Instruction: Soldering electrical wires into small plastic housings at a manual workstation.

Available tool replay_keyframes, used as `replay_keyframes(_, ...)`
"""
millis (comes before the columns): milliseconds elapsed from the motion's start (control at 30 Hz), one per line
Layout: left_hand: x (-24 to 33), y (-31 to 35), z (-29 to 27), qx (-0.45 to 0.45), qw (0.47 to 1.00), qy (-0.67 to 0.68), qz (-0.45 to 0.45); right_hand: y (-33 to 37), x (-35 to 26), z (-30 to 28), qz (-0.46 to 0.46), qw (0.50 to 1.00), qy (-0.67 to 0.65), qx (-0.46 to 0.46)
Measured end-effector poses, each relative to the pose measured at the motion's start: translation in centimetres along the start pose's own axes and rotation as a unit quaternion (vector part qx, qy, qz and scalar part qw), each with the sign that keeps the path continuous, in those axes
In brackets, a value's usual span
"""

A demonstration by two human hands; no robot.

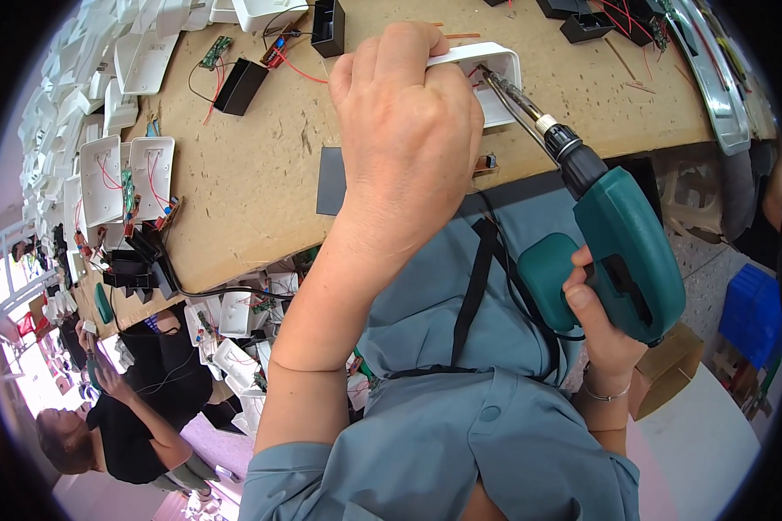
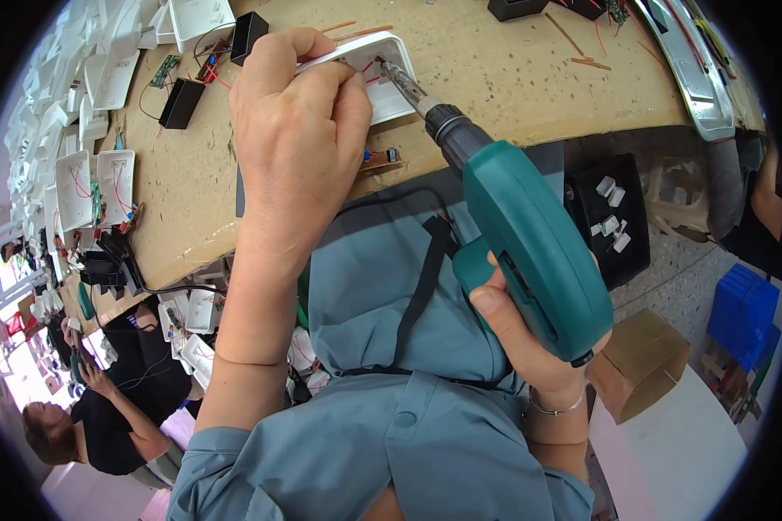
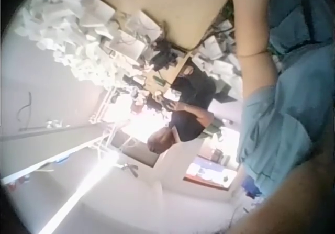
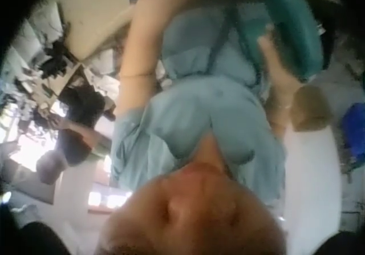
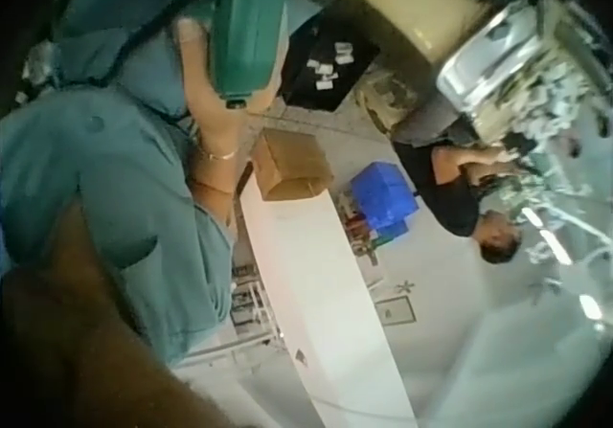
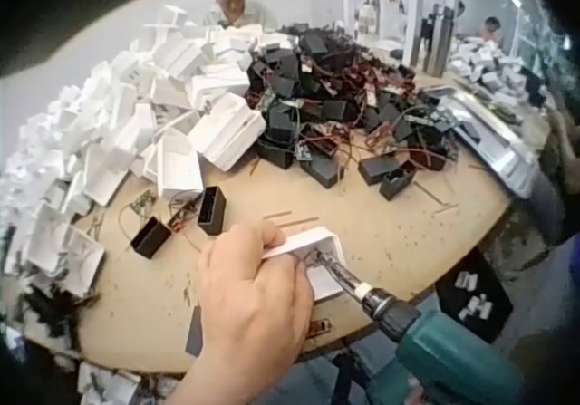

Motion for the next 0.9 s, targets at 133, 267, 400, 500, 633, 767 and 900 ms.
replay_keyframes(133,0.2,0.0,0.0,0.000,1.000,-0.005,0.005,0.3,0.1,-0.5,-0.006,1.000,0.020,0.018)
replay_keyframes(267,0.0,-0.2,-0.2,-0.015,0.998,-0.052,0.006,0.1,0.0,-0.3,-0.006,1.000,0.020,0.002)
replay_keyframes(400,0.2,-0.3,-0.3,-0.018,0.998,-0.054,0.008,0.2,-0.7,0.0,-0.057,0.996,0.072,-0.006)
replay_keyframes(500,0.3,-0.2,-0.2,-0.016,0.998,-0.060,0.012,0.4,0.1,-0.3,0.009,1.000,0.011,0.021)
replay_keyframes(633,0.2,-0.2,-0.2,-0.017,0.998,-0.053,0.010,0.4,0.4,-0.7,0.012,0.999,0.019,0.022)
replay_keyframes(767,0.3,-0.2,-0.2,-0.015,0.998,-0.058,0.011,0.6,-0.2,0.0,-0.036,0.997,0.065,-0.025)
replay_keyframes(900,0.3,-0.2,-0.3,-0.014,0.998,-0.054,0.011,0.5,-0.3,-0.2,-0.021,0.999,0.029,0.000)
Point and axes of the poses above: each hand's wrist, its own y-axis away from the middle knuckle, its own z-axis out of the palm, x = y × z, the point moved 9 cm from there along -y, towards the middle knuckle, and after that the axes turned 14 degrees about z, right-handed, at the moved point
